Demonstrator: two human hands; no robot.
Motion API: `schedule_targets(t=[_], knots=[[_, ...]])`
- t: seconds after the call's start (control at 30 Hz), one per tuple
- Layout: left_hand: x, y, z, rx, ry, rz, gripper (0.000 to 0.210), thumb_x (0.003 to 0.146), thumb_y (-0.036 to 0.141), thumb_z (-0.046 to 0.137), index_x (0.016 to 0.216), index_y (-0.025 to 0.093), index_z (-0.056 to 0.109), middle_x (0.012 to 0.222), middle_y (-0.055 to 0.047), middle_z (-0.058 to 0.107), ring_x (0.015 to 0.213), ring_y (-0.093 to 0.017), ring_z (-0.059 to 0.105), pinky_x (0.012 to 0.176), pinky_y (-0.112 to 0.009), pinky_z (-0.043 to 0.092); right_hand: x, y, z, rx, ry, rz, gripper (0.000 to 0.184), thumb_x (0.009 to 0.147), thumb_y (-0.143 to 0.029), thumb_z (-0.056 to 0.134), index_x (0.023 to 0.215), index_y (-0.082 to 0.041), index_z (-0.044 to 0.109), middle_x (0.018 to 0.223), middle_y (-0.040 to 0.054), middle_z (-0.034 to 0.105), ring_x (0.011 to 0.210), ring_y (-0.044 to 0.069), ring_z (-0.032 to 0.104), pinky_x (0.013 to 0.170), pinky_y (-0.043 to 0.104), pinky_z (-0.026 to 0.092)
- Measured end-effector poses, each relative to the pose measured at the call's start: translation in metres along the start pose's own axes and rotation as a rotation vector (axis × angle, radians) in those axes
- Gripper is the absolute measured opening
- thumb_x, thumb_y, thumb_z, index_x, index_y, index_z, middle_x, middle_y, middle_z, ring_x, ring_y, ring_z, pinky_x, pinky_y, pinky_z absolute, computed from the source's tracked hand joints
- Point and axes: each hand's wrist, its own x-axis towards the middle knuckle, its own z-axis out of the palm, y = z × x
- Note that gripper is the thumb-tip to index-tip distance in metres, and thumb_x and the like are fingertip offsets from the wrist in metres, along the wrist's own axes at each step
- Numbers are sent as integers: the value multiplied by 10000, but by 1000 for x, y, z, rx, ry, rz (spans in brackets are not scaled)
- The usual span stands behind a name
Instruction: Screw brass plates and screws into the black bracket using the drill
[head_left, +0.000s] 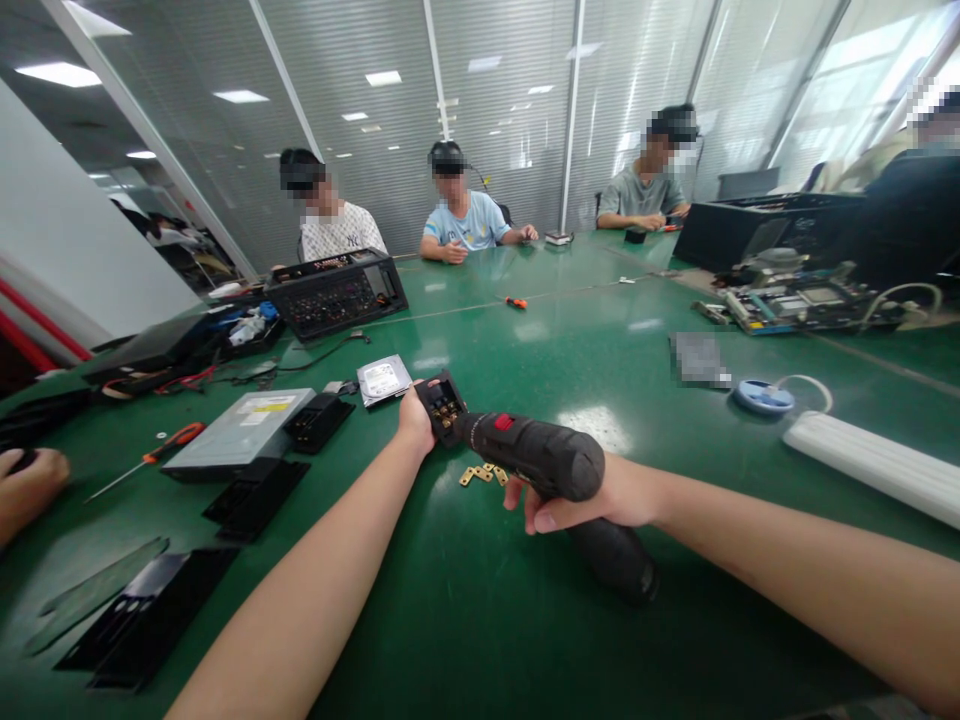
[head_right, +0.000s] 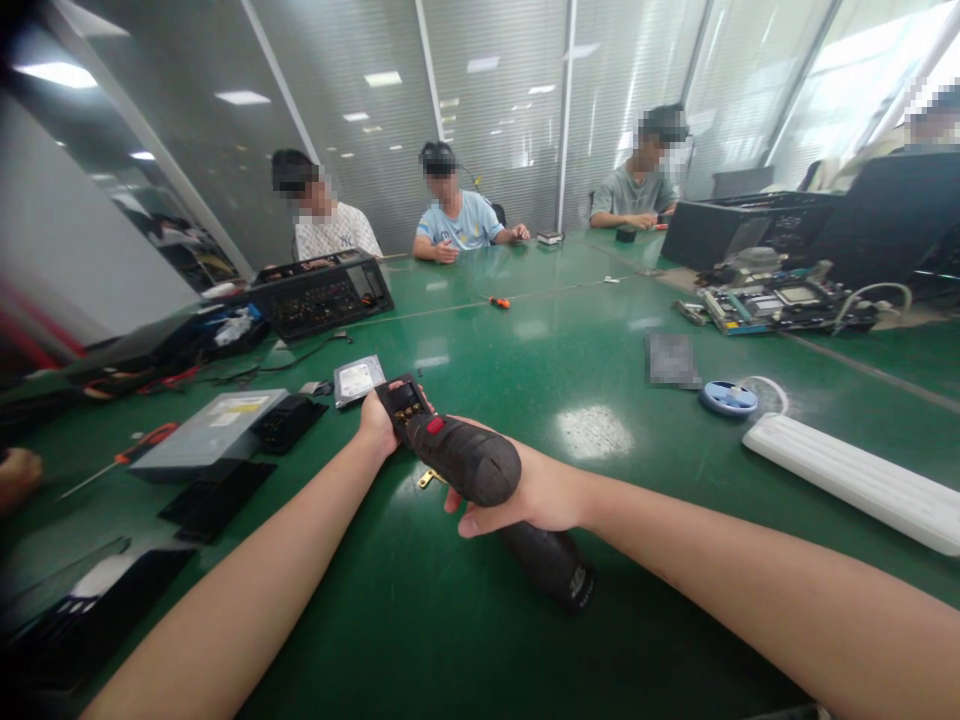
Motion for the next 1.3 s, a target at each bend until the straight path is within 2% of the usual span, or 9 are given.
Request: schedule_targets(t=[0.37, 0.47, 0.67, 0.9, 1.17, 1.3], knots=[[-1, -1, 3, -15, 11, 7, 281, 900, 368, 455, 950, 175, 652, 604, -47, 652, 528, -243, 658, 555, -377, 562, -1, -5, 1, -64, 13, 21, 877, 737, -121, 852, 1488, -183, 401, 922, 11, 692, 775, 152, 665, 714, 287, 528], [-2, 0, 3, -15, -7, -8, 288, 902, 373, 452, 947, 172, 652, 604, -55, 648, 531, -249, 657, 560, -389, 564, -2, -4, 1, -25, 28, 46, 931, 731, -112, 856, 1516, -189, 361, 944, 14, 691, 779, 148, 662, 727, 289, 536], [-3, 1, 5, -4, 3, -24, 303, 882, 368, 475, 996, 160, 662, 613, -58, 649, 547, -255, 655, 566, -397, 563, -5, -3, 3, -15, 58, 71, 1110, 724, -96, 856, 1607, -176, 189, 931, 19, 690, 788, 150, 660, 735, 289, 547], [0, 1, 3, 0, 6, -5, 268, 870, 366, 488, 939, 171, 657, 608, -47, 640, 522, -242, 630, 555, -392, 553, -4, -4, 3, -27, 64, 44, 1125, 717, -96, 862, 1621, -204, 201, 908, 5, 672, 776, 155, 647, 721, 297, 551], [3, 0, -2, 10, 2, -20, 280, 834, 359, 526, 982, 170, 671, 625, -56, 653, 546, -264, 648, 572, -413, 556, -5, -2, 1, -33, 46, 69, 1132, 738, -116, 863, 1631, -186, 171, 943, 22, 681, 801, 156, 649, 748, 307, 550], [3, 1, -1, 17, 3, -26, 308, 849, 389, 506, 1001, 176, 668, 641, -62, 660, 578, -272, 665, 609, -429, 569, -5, 3, 0, -31, 52, 30, 1123, 735, -135, 870, 1628, -191, 192, 881, -5, 667, 762, 158, 646, 711, 296, 542]])
